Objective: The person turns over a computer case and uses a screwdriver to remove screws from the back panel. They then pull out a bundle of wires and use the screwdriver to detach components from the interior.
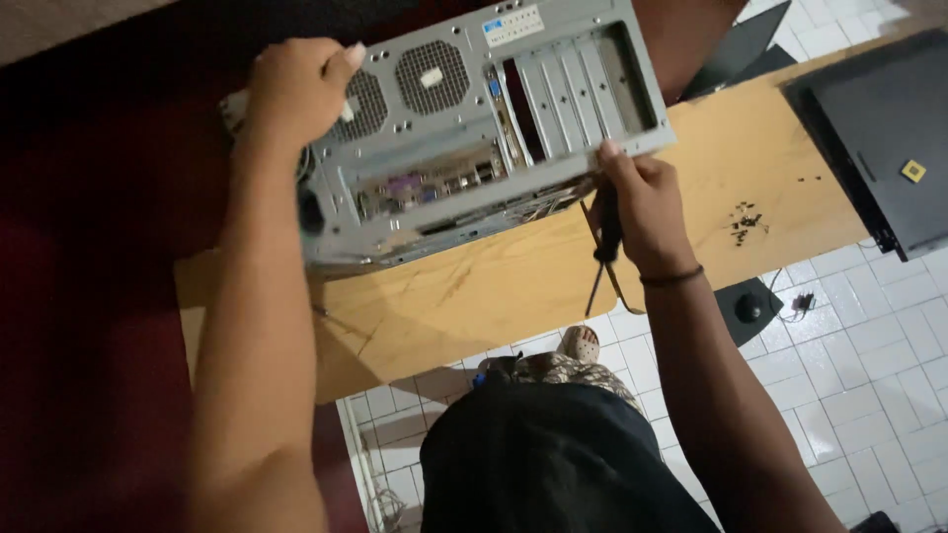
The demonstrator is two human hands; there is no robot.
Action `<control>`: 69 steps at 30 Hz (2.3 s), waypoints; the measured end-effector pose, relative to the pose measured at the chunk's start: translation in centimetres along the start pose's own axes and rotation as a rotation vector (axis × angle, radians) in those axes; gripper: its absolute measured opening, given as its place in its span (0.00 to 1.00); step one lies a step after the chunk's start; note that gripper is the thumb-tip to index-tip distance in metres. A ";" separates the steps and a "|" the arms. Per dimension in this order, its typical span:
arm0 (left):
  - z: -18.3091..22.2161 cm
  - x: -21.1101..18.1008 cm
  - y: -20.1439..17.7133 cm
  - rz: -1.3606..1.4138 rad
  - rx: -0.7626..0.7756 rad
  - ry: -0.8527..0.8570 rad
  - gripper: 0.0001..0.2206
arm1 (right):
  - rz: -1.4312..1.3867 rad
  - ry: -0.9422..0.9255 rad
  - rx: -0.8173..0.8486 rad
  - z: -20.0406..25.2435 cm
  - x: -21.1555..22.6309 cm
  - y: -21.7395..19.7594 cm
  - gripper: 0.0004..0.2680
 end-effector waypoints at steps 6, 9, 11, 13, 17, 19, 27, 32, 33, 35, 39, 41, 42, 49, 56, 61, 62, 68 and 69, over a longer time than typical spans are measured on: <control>0.7 -1.1 -0.5 -0.085 -0.044 -0.058 0.17 | -0.017 0.075 -0.096 -3.0 0.2 0.9 0.16; 3.1 -2.1 -2.7 0.076 0.072 -0.113 0.26 | 0.034 0.056 -0.077 -3.9 0.7 1.2 0.15; 5.6 -2.4 -4.2 0.156 0.106 -0.135 0.26 | 0.094 0.040 -0.062 -4.9 0.3 1.4 0.16; 8.7 -2.9 -6.6 0.205 0.066 -0.038 0.22 | -0.034 0.114 -0.149 -6.3 -0.9 1.7 0.14; 16.4 -1.8 -8.2 0.366 -0.264 -0.125 0.18 | 0.057 0.056 -0.147 -6.9 -0.5 2.2 0.16; 20.3 -1.7 -8.3 0.507 -0.569 -0.282 0.12 | 0.078 0.062 -0.096 -6.1 0.7 2.3 0.11; 30.7 -1.0 7.8 0.594 -0.305 -1.028 0.16 | 0.231 -0.140 0.133 -4.3 -1.9 0.5 0.19; 33.8 -7.0 20.1 0.680 0.054 -1.249 0.31 | 0.398 0.072 0.015 -2.9 -14.4 -4.2 0.11; 34.3 -8.5 23.6 0.773 0.037 -1.119 0.22 | 0.427 0.147 0.028 -2.3 -17.0 -4.8 0.11; 34.6 -10.9 28.7 0.862 0.023 -0.979 0.15 | 0.453 0.223 0.032 -1.5 -20.1 -4.8 0.11; 31.7 -15.2 29.6 0.757 0.387 -0.472 0.12 | 0.446 0.370 0.018 -1.6 -21.1 -1.2 0.18; 29.3 -16.0 27.4 0.768 0.444 -0.401 0.11 | 0.453 0.399 0.008 -3.1 -20.7 1.1 0.23; 28.2 -16.1 26.5 0.742 0.463 -0.411 0.09 | 0.479 0.332 0.037 -4.1 -20.4 2.3 0.21; 24.3 -15.6 24.1 0.864 0.237 -0.518 0.12 | -0.091 0.346 -0.081 -7.7 -30.0 5.7 0.16; 23.5 -16.6 23.5 0.928 0.186 -0.672 0.14 | -0.117 0.464 -0.046 -5.5 -26.1 6.2 0.11; 20.1 -16.5 23.4 0.954 0.131 -0.810 0.24 | 0.362 0.380 0.307 -2.5 -24.3 5.7 0.13; 18.4 -17.3 22.8 0.954 0.142 -0.808 0.24 | 0.360 0.386 0.299 -2.7 -26.8 5.1 0.13; 11.3 -19.6 27.1 0.668 0.267 -0.670 0.36 | 1.009 -0.417 0.408 -1.8 -38.4 5.5 0.08; 10.6 -19.3 28.7 0.628 0.248 -0.686 0.36 | 0.955 -0.281 0.433 -2.1 -38.0 5.0 0.10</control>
Point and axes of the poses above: each hand's wrist, its own z-axis away from the middle knuckle, its own y-axis out of the palm, x = y × z, the point moved 3 cm from there along -z, towards the middle knuckle, and after that the axes turned 4 degrees about -z, right-handed, at the moved point
